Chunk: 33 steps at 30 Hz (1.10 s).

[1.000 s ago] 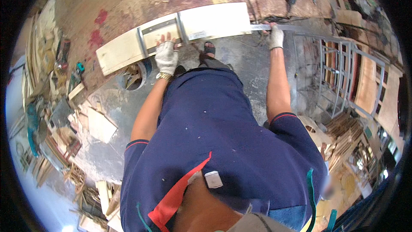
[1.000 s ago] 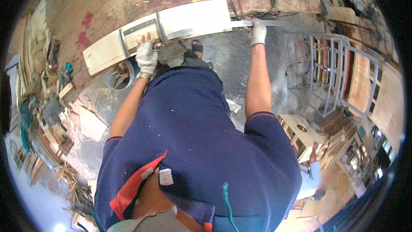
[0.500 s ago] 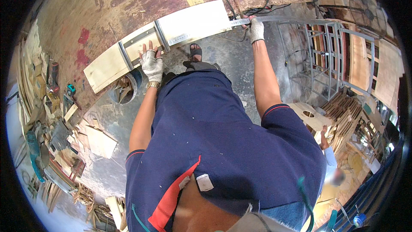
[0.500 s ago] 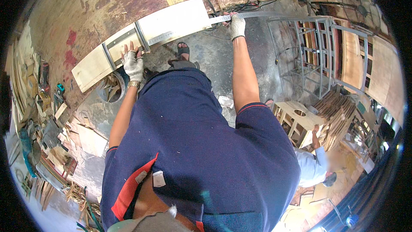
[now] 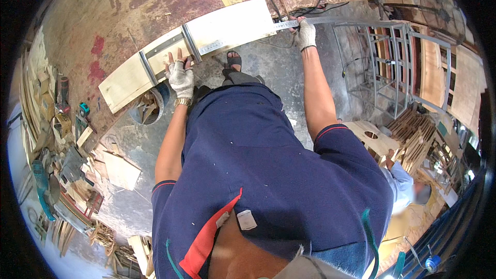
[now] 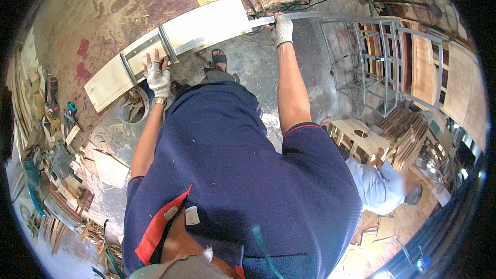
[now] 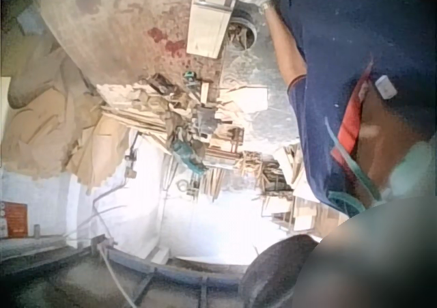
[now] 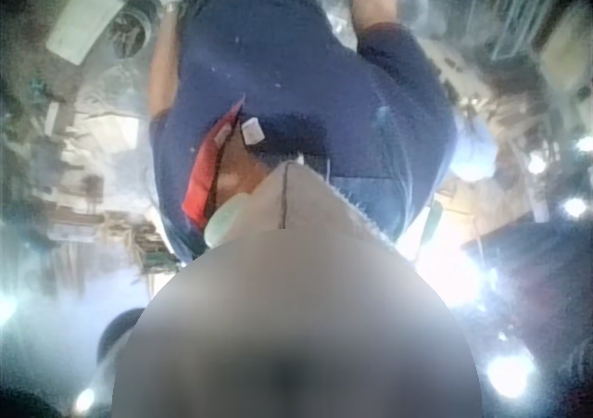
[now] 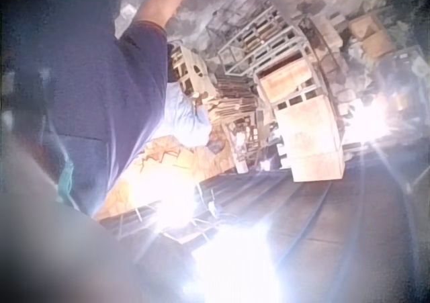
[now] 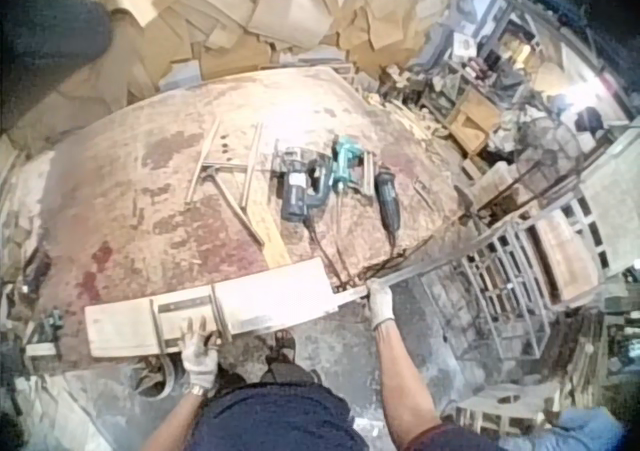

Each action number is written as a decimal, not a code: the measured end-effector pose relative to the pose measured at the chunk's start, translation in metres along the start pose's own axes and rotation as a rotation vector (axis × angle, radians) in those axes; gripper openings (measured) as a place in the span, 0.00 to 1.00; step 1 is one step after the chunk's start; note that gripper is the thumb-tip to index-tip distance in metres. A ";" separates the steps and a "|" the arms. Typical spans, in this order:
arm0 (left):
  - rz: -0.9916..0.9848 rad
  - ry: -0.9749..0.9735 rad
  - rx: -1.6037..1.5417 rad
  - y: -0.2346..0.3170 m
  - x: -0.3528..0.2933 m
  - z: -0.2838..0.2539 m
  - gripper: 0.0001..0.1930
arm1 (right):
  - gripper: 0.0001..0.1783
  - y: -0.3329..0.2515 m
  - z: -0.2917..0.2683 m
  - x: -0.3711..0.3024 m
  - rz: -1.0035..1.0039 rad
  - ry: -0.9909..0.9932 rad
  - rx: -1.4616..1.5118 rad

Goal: The person aligns a metal frame on a wooden plank, measures and marks it, then uses a cordless drill to fasten the frame to the wood with screws. The person also retrieves screws from a container and positions the plank on the workbench.

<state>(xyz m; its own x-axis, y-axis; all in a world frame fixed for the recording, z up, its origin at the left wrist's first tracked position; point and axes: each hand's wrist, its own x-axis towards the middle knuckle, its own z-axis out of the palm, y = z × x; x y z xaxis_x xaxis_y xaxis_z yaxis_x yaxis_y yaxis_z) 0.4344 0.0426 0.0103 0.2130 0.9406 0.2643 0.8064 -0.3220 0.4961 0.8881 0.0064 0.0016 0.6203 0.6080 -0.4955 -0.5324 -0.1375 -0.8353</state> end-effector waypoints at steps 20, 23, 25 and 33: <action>0.001 -0.076 -0.009 0.003 0.001 -0.005 0.34 | 0.08 0.011 -0.014 0.014 -0.027 -0.008 0.027; -0.001 -0.081 -0.016 0.008 0.004 -0.008 0.33 | 0.07 0.017 -0.025 0.023 -0.033 0.012 0.027; -0.001 -0.087 0.012 0.002 0.001 -0.006 0.33 | 0.07 0.010 -0.010 0.010 -0.012 -0.005 0.030; 0.028 -0.054 0.053 0.002 -0.007 -0.007 0.31 | 0.08 0.002 -0.012 -0.005 0.015 0.040 0.006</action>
<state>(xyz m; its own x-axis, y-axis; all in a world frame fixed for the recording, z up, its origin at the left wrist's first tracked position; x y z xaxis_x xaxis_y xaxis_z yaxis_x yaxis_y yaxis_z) 0.4307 0.0347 0.0151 0.2639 0.9364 0.2314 0.8278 -0.3431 0.4440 0.8910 -0.0060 -0.0001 0.6344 0.5744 -0.5172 -0.5452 -0.1418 -0.8262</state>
